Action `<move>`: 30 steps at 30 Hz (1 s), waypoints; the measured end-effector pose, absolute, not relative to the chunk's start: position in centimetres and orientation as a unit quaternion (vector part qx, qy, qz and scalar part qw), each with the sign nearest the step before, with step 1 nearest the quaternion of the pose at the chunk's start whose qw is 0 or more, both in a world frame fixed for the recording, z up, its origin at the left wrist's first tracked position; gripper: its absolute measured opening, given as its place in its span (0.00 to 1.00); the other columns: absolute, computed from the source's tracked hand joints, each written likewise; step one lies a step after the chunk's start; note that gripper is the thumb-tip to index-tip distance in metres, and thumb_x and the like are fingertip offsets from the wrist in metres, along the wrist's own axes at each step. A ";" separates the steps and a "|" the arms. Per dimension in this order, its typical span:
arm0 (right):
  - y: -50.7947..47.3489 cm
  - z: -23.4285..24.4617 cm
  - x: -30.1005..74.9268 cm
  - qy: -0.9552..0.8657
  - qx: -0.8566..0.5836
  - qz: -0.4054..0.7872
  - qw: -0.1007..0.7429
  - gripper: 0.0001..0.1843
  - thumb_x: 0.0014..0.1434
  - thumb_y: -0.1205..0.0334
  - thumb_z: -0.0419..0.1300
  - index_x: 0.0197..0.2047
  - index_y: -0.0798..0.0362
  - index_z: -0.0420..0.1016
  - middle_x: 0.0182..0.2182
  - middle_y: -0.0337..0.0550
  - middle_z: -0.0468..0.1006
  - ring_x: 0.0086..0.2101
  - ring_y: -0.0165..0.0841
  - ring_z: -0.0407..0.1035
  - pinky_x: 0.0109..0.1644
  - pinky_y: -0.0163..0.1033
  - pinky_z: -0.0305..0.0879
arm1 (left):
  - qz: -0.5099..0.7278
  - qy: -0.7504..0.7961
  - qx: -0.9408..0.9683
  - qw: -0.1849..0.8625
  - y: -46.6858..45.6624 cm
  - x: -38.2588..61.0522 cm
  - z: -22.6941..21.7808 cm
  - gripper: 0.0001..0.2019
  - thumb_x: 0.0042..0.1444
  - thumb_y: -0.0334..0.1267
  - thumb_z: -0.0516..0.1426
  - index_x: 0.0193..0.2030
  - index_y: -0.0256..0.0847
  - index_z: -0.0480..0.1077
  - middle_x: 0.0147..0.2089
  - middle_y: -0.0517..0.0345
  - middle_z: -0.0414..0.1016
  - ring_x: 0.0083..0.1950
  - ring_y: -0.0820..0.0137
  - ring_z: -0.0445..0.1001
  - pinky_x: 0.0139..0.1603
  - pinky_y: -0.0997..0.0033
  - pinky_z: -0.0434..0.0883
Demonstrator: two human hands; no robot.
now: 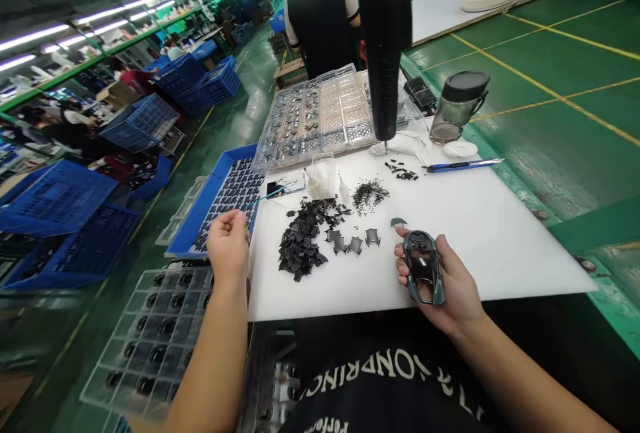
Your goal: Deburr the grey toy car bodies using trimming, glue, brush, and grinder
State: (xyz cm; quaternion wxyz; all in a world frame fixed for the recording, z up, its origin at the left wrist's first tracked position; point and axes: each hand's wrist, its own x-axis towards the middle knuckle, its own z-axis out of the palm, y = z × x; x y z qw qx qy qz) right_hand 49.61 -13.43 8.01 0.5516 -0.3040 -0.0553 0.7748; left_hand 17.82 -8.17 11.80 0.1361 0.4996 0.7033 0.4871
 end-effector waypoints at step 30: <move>-13.8 5.3 51.7 -0.055 -0.229 0.781 0.578 0.25 0.69 0.47 0.46 0.54 0.55 0.73 0.36 0.45 0.74 0.28 0.31 0.67 0.31 0.36 0.71 | 0.110 0.526 0.808 0.241 -3.7 35.5 8.8 0.10 0.60 0.44 0.56 0.40 0.44 0.76 0.36 0.57 0.78 0.35 0.68 0.74 0.37 0.68 0.70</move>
